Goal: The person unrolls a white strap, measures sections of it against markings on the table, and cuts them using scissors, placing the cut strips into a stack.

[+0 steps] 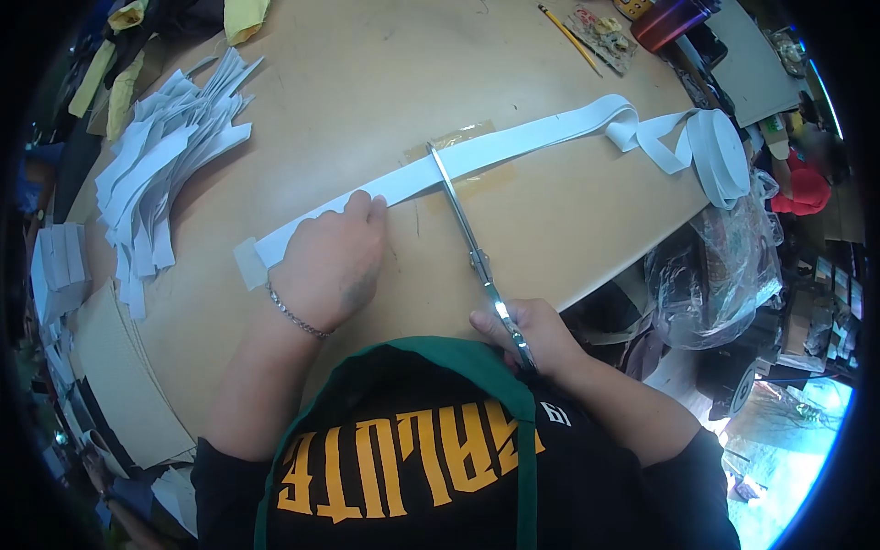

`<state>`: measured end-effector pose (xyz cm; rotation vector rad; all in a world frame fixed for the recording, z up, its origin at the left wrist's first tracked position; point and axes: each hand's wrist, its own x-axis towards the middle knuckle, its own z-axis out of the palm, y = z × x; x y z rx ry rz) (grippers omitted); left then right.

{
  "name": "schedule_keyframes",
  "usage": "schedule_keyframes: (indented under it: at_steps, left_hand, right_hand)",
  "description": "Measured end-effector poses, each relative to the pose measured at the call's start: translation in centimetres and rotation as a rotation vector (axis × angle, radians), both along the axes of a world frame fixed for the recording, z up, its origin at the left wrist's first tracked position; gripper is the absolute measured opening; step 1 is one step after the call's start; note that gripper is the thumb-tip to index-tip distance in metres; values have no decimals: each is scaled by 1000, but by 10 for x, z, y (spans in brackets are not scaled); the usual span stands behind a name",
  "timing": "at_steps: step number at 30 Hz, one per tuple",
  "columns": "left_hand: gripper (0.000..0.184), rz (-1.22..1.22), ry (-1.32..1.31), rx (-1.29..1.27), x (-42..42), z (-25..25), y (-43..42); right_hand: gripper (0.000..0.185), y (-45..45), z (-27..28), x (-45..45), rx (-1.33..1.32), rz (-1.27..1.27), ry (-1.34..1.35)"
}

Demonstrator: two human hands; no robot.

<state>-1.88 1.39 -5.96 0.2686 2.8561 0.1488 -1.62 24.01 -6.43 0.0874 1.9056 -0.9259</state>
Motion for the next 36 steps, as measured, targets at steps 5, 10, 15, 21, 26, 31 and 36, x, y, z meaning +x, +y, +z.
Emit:
schedule_keyframes:
  at_steps: [5,10,15,21,26,31,36]
  left_hand:
    - [16,-5,-32,-8,-3,0,-1]
    - [21,-12,-49,-30,-4,1,0]
    - [52,-17,-102,-39,-6,2,2]
    - [65,61,-169,-80,-18,8,19]
    - [67,81,-213,-107,-20,11,24]
    - [67,72,-187,-119,-18,9,25]
    - [63,128,-136,-67,-9,6,21]
  right_hand:
    - [40,6,-6,0,-33,-4,-38]
    - [44,38,5,-8,-437,-7,12]
    - [63,63,43,-62,-640,58,150]
    - [44,28,45,-192,69,93,805]
    - [32,-3,0,-268,453,192,1068]
    - [33,-15,-17,-284,553,305,1032]
    - [35,-35,-17,-220,17,507,1353]
